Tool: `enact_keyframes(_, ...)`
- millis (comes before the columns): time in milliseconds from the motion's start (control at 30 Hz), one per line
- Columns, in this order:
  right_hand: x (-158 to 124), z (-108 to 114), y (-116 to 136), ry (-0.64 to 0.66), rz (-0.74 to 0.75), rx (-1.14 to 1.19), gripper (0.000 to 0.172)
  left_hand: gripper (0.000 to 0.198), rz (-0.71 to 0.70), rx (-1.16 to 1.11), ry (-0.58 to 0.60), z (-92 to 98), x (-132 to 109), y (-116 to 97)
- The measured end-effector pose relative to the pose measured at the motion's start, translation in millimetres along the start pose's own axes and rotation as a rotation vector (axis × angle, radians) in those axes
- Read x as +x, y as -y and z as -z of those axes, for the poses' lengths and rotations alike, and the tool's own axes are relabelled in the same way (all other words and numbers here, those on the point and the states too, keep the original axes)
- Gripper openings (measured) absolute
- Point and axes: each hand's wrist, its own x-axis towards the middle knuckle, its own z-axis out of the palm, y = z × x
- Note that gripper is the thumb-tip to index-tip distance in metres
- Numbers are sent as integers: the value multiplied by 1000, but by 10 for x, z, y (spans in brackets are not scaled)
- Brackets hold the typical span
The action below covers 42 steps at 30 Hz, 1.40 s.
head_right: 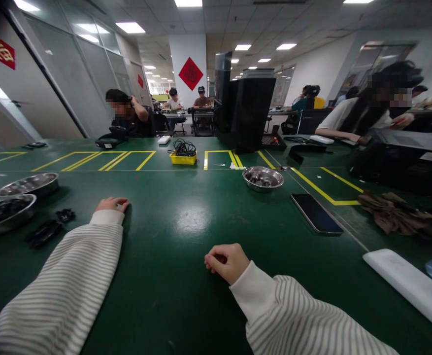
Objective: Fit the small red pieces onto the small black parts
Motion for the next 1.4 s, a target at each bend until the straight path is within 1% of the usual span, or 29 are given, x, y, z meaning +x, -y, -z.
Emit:
enact_keyframes(67, 6, 4, -14, -3, -5, 21, 24, 28, -65, 2, -5, 8, -75, -111)
enact_keyframes(133, 16, 15, -36, -23, -17, 50, 24, 28, -143, -19, -11, -7, -175, -270)
enact_keyframes(233, 35, 53, -64, -59, -54, 94, 26, 25, -255, -71, -7, -70, -384, -592)
enact_keyframes(267, 40, 71, -69, -75, -71, 107, 26, 23, -313, -106, -5, -93, -475, -718)
enact_keyframes(300, 45, 89, -73, -95, -89, 120, 27, 21, -387, -152, -4, -111, -579, -851)
enact_keyframes(400, 57, 135, -83, -148, -136, 151, 27, 19, -749, -386, -16, -125, -960, -1255)
enact_keyframes(433, 61, 146, -88, -156, -148, 159, 26, 19, -825, -442, -10, -117, -1099, -1381)
enact_keyframes(533, 68, 157, -111, -171, -168, 170, 26, 19, -938, -540, 78, -99, -1479, -1674)
enact_keyframes(600, 71, 151, -121, -186, -169, 168, 26, 19, -974, -564, 154, -112, -1648, -1779)
enact_keyframes(667, 72, 140, -122, -206, -163, 165, 25, 19, -990, -560, 226, -141, -1728, -1820)
enact_keyframes(767, 69, 127, -114, -230, -160, 164, 24, 18, -985, -544, 285, -175, -1731, -1816)
enact_keyframes(1000, 68, 129, -144, -223, -170, 169, 25, 14, -948, -536, 294, -144, -1702, -1816)
enact_keyframes(1067, 71, 130, -160, -206, -175, 175, 25, 18, -933, -515, 306, -139, -1719, -1828)
enact_keyframes(1133, 73, 131, -166, -204, -181, 175, 25, 30, -917, -489, 301, -142, -1723, -1829)
enact_keyframes(1200, 73, 137, -158, -198, -186, 168, 25, 41, -896, -462, 259, -149, -1683, -1799)
enact_keyframes(1267, 71, 149, -143, -186, -192, 158, 25, 42, -866, -424, 186, -149, -1571, -1719)
enact_keyframes(1367, 67, 168, -117, -166, -195, 149, 26, 36, -770, -292, 52, -117, -1257, -1477)
enact_keyframes(1400, 66, 172, -109, -159, -194, 147, 27, 34, -700, -224, -3, -95, -1127, -1364)
